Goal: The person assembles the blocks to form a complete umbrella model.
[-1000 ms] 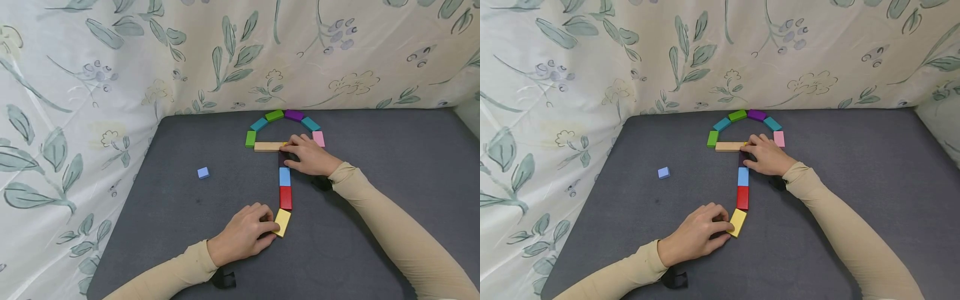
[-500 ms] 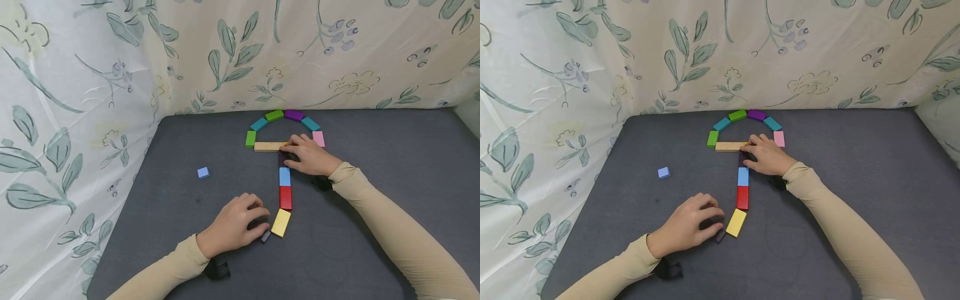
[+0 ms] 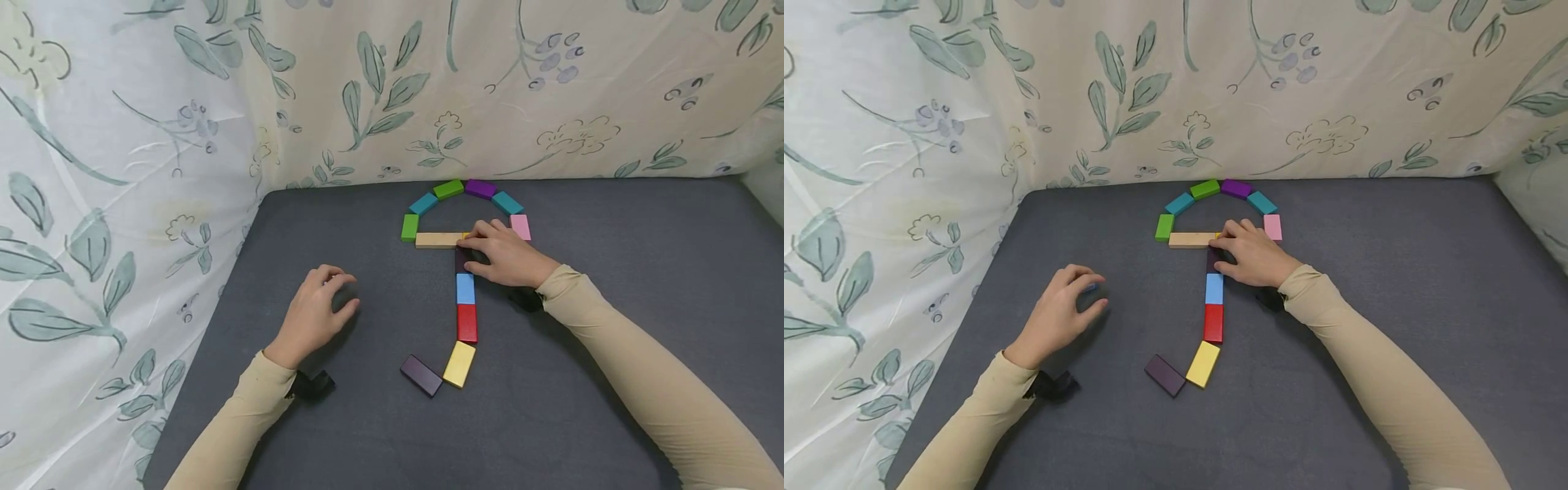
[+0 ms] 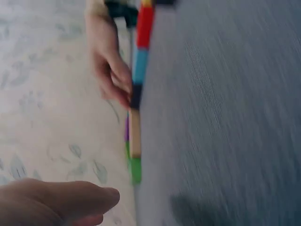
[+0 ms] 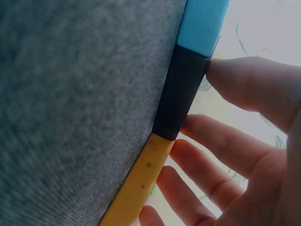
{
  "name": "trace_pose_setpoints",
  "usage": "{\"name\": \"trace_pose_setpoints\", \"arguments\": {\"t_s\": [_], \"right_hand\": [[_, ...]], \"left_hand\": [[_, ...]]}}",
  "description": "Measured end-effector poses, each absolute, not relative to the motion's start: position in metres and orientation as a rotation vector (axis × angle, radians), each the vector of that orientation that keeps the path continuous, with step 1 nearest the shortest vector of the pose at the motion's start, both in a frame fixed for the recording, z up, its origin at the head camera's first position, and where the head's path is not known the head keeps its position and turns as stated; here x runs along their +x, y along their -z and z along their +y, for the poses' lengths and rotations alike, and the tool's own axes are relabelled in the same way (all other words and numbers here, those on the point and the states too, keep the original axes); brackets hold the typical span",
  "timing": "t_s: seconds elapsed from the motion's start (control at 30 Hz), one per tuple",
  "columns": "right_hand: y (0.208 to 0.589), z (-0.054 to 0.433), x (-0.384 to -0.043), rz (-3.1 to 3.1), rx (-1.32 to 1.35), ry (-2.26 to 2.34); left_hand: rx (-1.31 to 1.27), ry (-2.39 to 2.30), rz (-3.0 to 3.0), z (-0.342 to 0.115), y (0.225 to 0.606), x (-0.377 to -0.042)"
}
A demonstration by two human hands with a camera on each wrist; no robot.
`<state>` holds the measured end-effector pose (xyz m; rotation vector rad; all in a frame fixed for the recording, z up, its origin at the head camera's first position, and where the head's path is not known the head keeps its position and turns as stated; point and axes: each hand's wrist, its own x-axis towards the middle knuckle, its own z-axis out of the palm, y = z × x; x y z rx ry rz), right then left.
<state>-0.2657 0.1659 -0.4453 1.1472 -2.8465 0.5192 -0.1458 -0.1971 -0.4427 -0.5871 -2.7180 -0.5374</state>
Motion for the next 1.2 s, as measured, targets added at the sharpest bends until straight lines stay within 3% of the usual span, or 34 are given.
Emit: {"name": "trace_pose_setpoints", "arguments": {"t_s": [0.7,0.97,1.2], "right_hand": [[0.446,0.164,-0.271,-2.818,1.134,-0.523],[0.452,0.164,-0.269,-2.816,1.131,-0.521],[0.455,0.164,-0.271,-2.8,1.138,-0.51]], "left_hand": [[-0.426,0.57,-2.893,-0.236,0.447,-0.184],[-0.483,0.62,-2.86,-0.229,0.458,-0.178],[-0.685,0.672,-2.809,-0.205,0.458,-0.158]]}}
